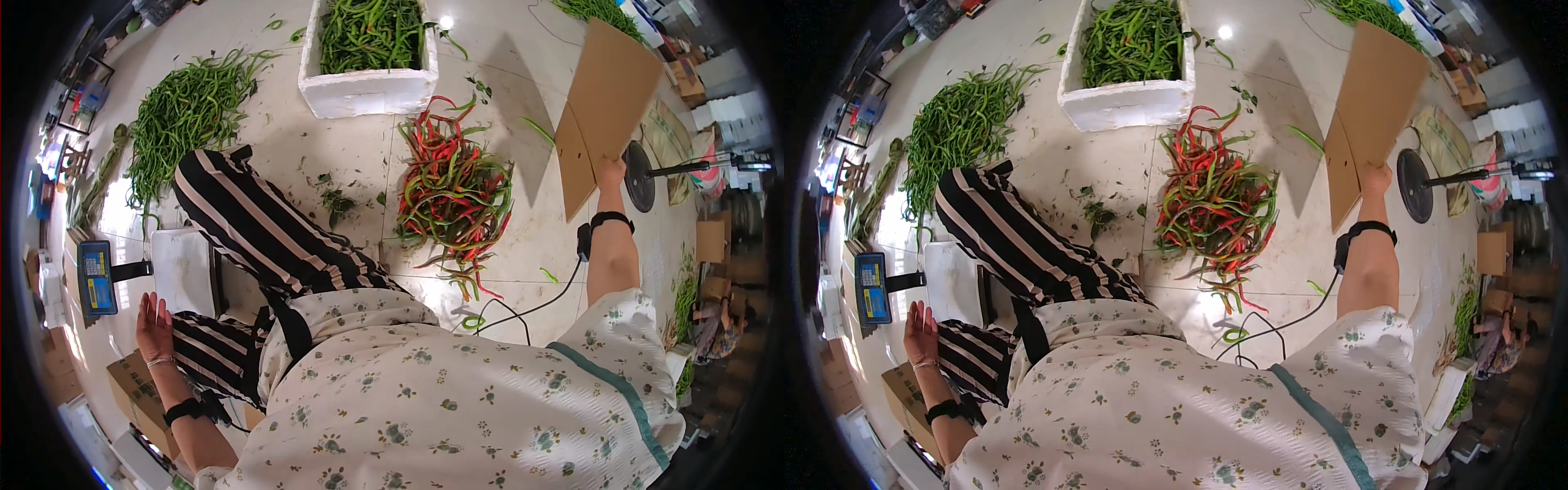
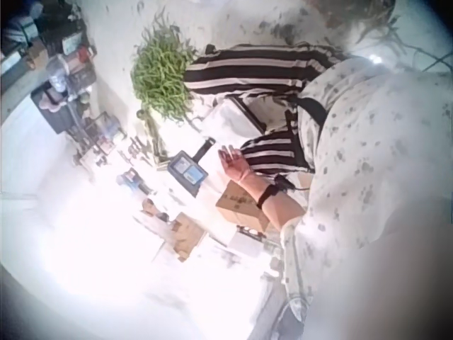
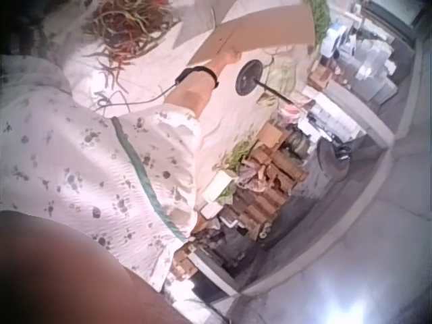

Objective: Sorting and packing green and red peppers into a cardboard box.

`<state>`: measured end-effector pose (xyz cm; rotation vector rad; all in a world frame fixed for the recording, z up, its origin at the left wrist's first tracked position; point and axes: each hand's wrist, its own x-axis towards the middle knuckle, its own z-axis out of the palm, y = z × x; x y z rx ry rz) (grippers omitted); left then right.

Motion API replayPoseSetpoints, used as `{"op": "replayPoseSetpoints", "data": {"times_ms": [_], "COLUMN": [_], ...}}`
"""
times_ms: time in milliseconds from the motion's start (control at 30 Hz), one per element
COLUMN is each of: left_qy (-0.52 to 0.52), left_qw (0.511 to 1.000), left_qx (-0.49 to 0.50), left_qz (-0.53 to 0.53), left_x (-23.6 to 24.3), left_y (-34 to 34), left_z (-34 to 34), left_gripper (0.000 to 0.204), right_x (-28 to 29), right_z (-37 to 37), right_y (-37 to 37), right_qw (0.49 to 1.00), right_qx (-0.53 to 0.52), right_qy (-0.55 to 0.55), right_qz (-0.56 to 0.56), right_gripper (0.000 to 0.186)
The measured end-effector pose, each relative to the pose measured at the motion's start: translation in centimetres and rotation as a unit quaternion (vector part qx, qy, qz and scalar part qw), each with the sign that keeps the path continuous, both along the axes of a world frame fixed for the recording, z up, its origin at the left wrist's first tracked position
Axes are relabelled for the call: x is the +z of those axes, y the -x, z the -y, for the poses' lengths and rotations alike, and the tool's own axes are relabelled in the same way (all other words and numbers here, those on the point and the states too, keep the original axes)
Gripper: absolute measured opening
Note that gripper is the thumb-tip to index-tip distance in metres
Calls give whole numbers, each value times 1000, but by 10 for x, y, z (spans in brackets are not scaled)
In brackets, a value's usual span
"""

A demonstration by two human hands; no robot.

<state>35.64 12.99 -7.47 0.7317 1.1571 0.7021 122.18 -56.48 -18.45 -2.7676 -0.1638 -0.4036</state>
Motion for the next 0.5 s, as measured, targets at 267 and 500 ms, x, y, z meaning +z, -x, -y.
{"op": "replayPoseSetpoints", "data": {"times_ms": [267,500], "left_qy": [-8,4], "left_qw": [999,1000], "left_qx": [47,17], "left_qz": [21,16], "left_x": [16,10], "left_y": [10,1], "left_z": [8,5], "left_gripper": [37,38], "right_x": [174,161], "right_z": [-101,-138], "right_y": [88,83], "right_qw": [944,978], "right_qx": [98,160], "right_qy": [-153,-86], "right_qz": [-274,-100], "right_gripper": [26,34]}}
